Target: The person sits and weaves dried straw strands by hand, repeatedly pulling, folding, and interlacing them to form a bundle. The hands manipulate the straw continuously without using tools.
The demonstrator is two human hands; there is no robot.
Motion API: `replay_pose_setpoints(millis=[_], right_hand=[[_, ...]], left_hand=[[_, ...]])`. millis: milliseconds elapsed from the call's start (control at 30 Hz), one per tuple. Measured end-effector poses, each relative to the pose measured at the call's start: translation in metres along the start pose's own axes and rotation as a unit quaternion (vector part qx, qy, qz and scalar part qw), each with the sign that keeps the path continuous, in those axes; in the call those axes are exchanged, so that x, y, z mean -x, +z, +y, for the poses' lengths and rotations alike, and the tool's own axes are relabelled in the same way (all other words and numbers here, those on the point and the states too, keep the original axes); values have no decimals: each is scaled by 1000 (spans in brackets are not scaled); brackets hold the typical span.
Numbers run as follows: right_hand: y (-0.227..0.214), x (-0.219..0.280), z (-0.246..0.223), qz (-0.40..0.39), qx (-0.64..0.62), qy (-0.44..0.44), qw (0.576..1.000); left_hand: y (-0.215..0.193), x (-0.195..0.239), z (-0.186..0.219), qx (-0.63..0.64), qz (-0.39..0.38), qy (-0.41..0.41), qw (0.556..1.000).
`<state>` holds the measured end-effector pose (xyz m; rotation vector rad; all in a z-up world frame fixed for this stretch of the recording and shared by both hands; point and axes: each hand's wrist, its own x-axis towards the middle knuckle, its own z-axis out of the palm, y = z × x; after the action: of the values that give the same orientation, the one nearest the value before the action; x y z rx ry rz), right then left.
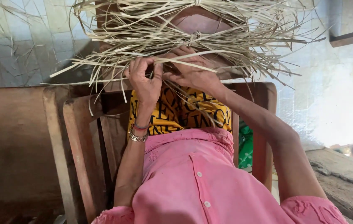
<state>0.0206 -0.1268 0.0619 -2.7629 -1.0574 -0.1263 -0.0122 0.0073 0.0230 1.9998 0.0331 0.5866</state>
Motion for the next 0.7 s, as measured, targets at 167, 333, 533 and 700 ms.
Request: replay_pose_setpoints(millis=[167,333,533,700], right_hand=[[-4,-1,-9,-185,-156,133,961],[32,19,-12,-14,-166,151,974],[8,10,-28,-118,-378,316,862],[-9,16,-23,-121,-422,317,841]], left_hand=[[-2,1,-1,24,-24,-2,999],[-10,-4,11,37,-41,-15,998],[-12,-5,17,85,-52,-37,994],[-18,3,35,-69,-6,11,998]])
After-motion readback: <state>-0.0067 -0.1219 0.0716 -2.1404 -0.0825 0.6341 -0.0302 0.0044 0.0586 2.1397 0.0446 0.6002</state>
